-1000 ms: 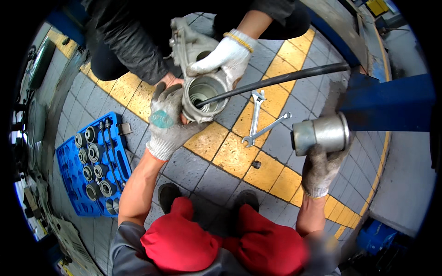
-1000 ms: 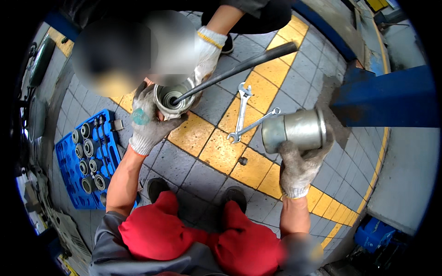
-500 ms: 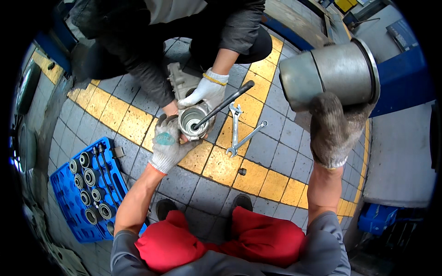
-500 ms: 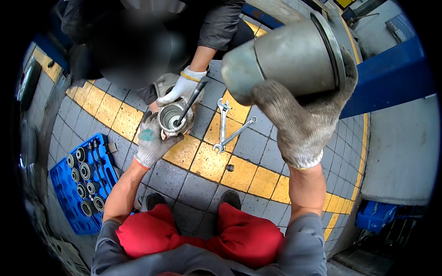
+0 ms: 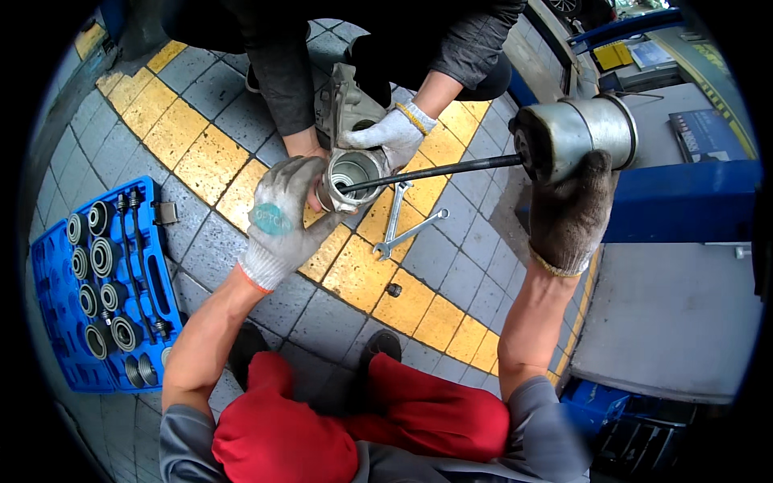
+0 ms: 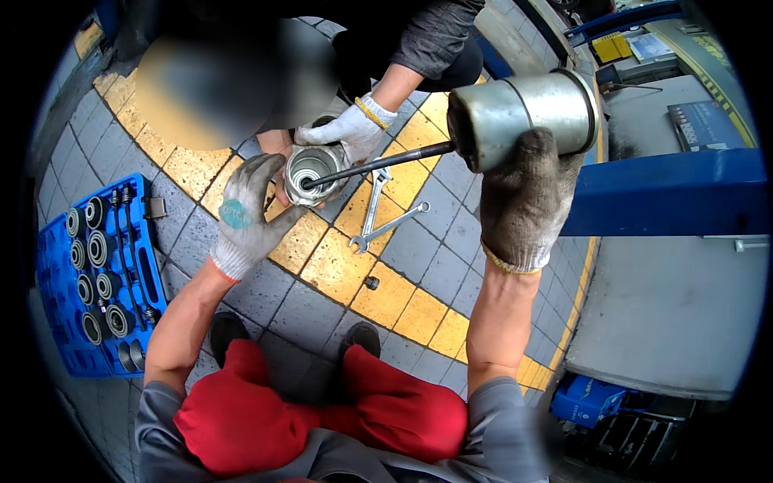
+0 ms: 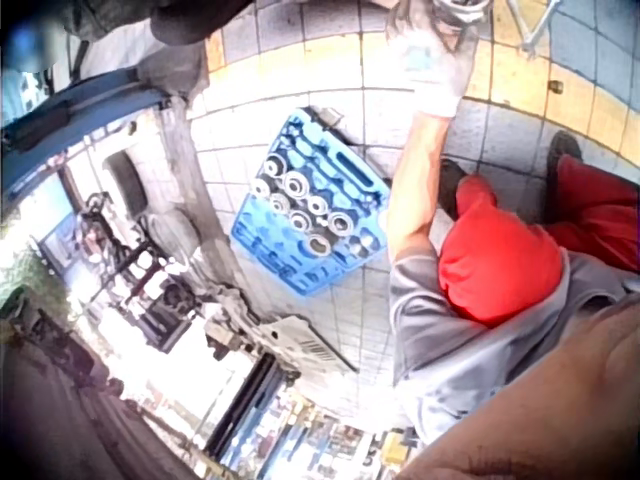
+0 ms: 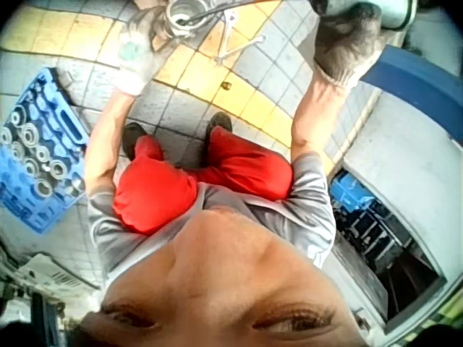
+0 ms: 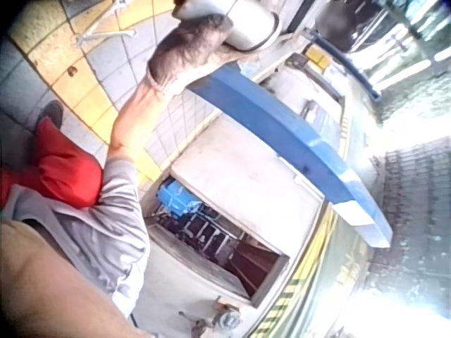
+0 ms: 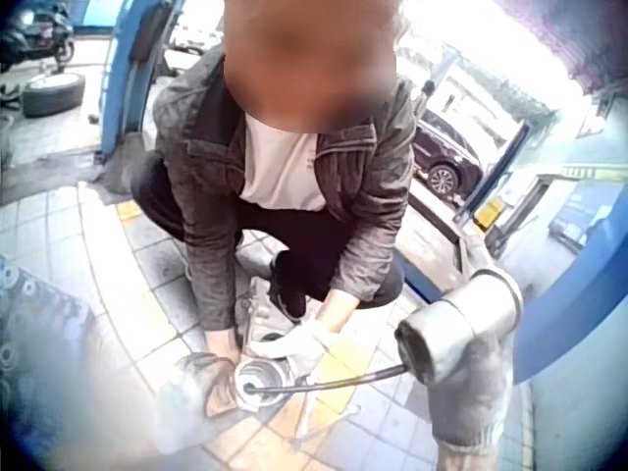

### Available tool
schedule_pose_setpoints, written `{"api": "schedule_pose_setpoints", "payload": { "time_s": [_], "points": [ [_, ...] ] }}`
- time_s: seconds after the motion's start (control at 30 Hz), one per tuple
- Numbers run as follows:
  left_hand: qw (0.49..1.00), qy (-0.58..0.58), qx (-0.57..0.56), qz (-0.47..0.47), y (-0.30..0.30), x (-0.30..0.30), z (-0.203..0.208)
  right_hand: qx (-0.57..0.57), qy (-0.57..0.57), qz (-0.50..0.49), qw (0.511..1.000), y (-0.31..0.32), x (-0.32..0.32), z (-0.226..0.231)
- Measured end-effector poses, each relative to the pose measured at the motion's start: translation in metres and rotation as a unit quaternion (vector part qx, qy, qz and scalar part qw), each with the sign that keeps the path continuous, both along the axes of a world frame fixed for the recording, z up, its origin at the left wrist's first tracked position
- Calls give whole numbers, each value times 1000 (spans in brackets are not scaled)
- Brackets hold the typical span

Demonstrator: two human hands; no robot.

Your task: The person opens a blue parts kit and selects bearings and cylindrical components. They insert a bearing into a metal housing, then use a press tool to seat it. The person repeats the process with additional bearings and components, coordinating with a coworker who holds the housing.

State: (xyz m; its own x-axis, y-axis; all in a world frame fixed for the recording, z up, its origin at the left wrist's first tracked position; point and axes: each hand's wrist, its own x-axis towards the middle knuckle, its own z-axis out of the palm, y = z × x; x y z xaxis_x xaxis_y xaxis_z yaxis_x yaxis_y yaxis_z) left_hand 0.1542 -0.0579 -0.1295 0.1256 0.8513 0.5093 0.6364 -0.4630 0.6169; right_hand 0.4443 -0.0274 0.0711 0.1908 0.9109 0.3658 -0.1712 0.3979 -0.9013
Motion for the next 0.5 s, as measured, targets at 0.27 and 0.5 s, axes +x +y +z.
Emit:
{"api": "schedule_pose_setpoints", "payload": {
  "time_s": [0.27, 0.5],
  "points": [
    [991, -31, 90, -92, 14, 22, 51, 2, 37, 25, 999, 0, 7, -5],
    [990, -36, 101, -95, 32, 49, 58, 62, -199, -158, 965, -7, -6, -1]
  ]
}}
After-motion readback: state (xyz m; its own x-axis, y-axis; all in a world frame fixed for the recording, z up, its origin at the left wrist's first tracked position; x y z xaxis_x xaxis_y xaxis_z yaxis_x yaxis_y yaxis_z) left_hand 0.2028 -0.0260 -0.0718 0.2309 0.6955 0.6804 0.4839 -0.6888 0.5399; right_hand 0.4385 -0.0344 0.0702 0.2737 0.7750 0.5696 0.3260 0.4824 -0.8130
